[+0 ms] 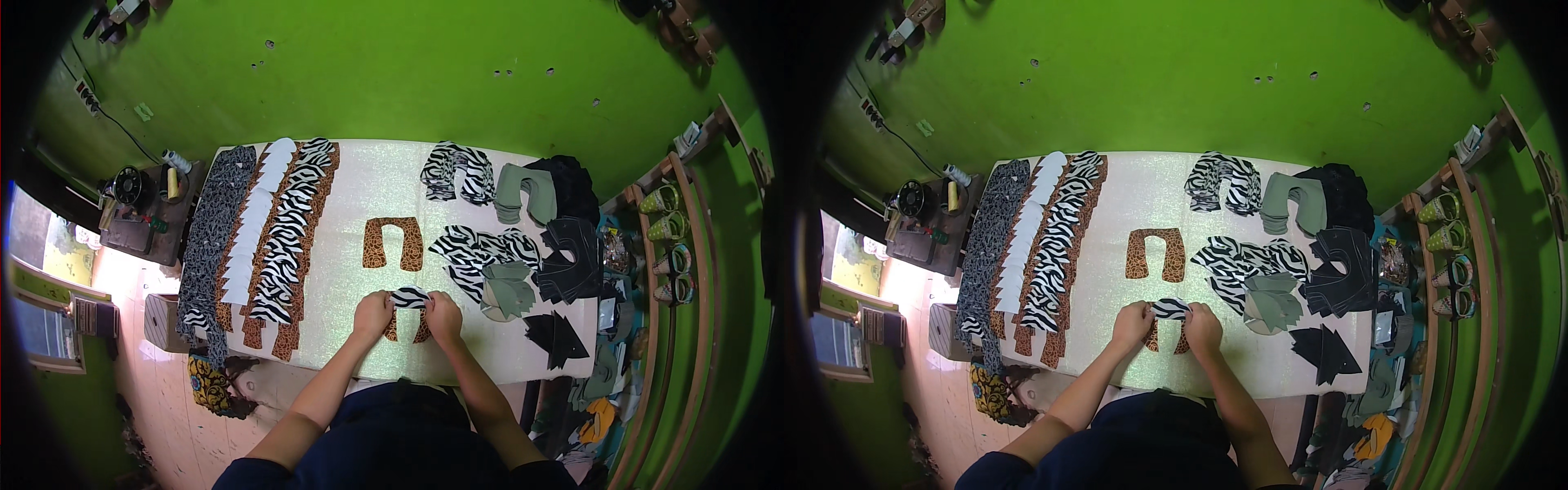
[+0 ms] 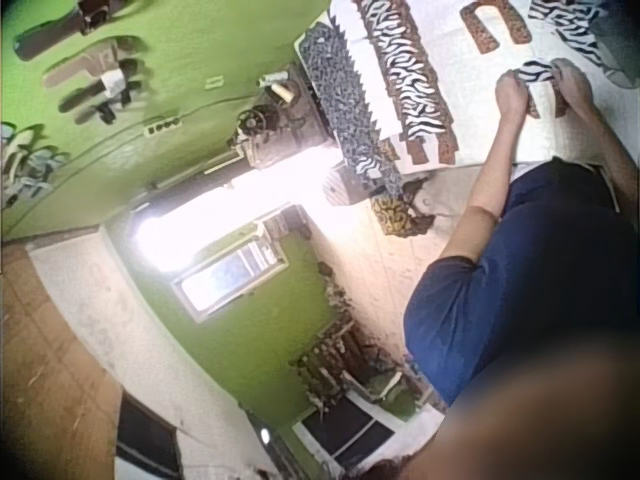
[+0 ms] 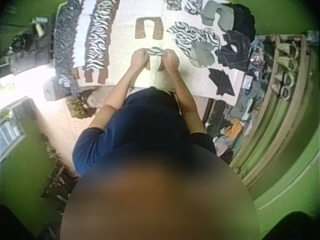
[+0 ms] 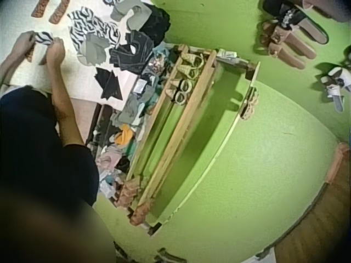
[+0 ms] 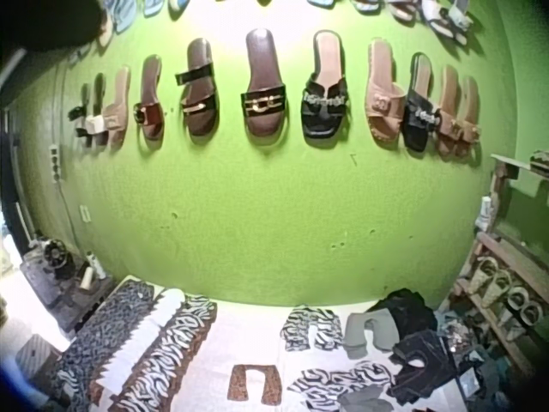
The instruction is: Organizing and sorting various printed fabric or leather pieces for shoe or garment manufacturing on a workspace table.
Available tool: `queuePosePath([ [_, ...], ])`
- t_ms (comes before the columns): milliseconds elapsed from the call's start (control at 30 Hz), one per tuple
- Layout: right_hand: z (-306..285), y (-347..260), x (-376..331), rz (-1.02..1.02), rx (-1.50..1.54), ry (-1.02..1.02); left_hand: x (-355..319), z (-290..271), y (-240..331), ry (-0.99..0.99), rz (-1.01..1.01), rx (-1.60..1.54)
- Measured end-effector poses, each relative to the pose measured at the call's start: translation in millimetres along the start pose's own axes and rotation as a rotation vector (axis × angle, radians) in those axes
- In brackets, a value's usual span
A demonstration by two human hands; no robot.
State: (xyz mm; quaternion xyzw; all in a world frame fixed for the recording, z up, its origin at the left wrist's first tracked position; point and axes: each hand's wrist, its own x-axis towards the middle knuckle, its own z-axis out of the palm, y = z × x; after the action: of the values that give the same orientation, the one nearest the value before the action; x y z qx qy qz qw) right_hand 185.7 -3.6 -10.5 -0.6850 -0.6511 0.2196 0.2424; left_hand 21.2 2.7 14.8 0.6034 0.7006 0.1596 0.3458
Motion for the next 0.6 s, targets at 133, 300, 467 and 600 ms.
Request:
queuePosePath([
  [133, 2, -1, 0, 0.003, -0.031, -0.015, 1, 3, 2, 0.018, 0.004, 0.063],
  [300, 2, -7, -2, -0.01, -0.149, -0.04, 7, -2, 5, -0.025, -0.084, 0.13],
  [467, -3, -15, -9, -0.05, -0.203, 0.178, 8, -8, -3, -0.089, -0.172, 0.175],
  [600, 8, -22, -25, -0.459, -0.104, -0.092, -2, 4, -4, 0.084, -0.052, 0.23],
])
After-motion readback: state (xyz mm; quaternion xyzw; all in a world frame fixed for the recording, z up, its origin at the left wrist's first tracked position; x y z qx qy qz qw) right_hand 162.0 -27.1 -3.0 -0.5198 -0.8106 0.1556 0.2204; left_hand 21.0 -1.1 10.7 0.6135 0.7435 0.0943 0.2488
